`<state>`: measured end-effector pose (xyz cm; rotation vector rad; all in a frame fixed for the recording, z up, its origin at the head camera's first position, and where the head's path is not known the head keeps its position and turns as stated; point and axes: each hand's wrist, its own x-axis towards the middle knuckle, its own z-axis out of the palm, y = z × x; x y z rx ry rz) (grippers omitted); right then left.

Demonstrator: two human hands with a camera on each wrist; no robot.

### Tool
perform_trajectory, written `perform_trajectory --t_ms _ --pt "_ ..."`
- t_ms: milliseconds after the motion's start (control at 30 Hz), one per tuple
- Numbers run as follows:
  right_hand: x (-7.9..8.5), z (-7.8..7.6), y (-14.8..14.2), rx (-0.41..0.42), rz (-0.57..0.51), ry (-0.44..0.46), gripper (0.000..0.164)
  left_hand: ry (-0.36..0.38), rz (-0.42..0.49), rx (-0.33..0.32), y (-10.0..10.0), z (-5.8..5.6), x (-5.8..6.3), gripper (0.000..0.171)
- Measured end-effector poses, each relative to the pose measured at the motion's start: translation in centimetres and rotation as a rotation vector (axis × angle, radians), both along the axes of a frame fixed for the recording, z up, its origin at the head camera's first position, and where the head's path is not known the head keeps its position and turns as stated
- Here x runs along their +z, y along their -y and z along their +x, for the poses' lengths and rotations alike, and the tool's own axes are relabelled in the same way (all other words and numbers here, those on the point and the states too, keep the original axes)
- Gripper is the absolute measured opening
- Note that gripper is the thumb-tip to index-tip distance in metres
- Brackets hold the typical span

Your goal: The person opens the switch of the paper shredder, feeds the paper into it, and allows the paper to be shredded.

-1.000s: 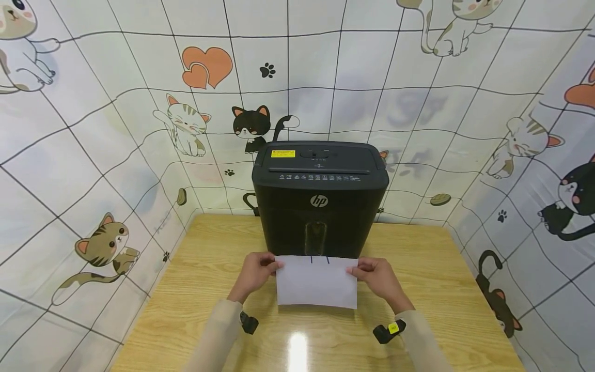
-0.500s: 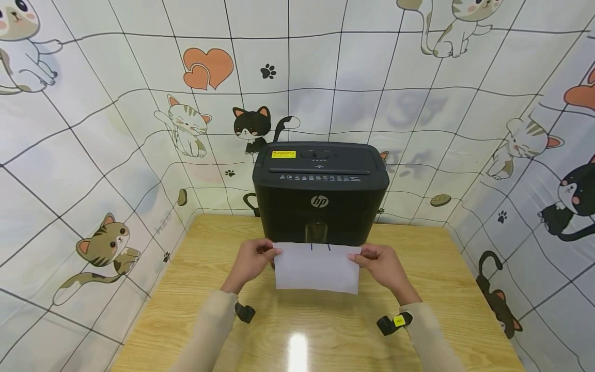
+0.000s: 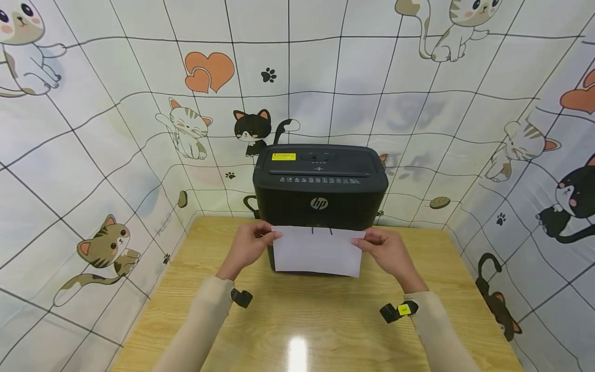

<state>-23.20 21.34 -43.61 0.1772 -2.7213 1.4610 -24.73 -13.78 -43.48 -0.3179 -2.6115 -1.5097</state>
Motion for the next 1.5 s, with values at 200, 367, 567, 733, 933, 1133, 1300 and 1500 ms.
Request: perform_trajectory --t_ms 200,367,567,733,933,1133,1300,1500 --pt "1.9 -0.1 0.0 -0.005 0.018 -0.041 0.030 -0.040 0.001 -0.016 0.2 -0.5 1.6 0.010" --pt "3.4 -0.3 0.0 0.021 0.023 -0.068 0.028 -0.089 0.014 -0.030 0.2 -0.8 3.0 0.008" --pt "5.2 -0.5 0.1 0.018 0.023 -0.108 0.030 -0.125 0.032 -0.028 0.1 -1.0 4.8 0.008" --pt "6.7 -0.7 0.2 0.015 0.022 -0.143 0.030 -0.154 0.037 -0.025 0.2 -1.2 6.6 0.007" --pt "8.8 -0.8 0.1 0.014 0.016 -0.168 0.032 -0.166 0.044 -0.030 0.3 -1.2 9.2 0.008" --pt "11.1 -1.2 0.1 0.007 0.025 -0.171 0.036 -0.168 0.029 -0.032 0.3 -1.6 11.6 0.010" --pt "13.1 -1.6 0.1 0.000 0.034 -0.169 0.036 -0.179 0.037 -0.019 0.2 -2.1 13.4 0.008" --pt "15.5 -2.1 -0.2 -0.009 0.030 -0.144 0.042 -0.228 0.018 -0.033 -0.1 -2.9 15.4 0.007"
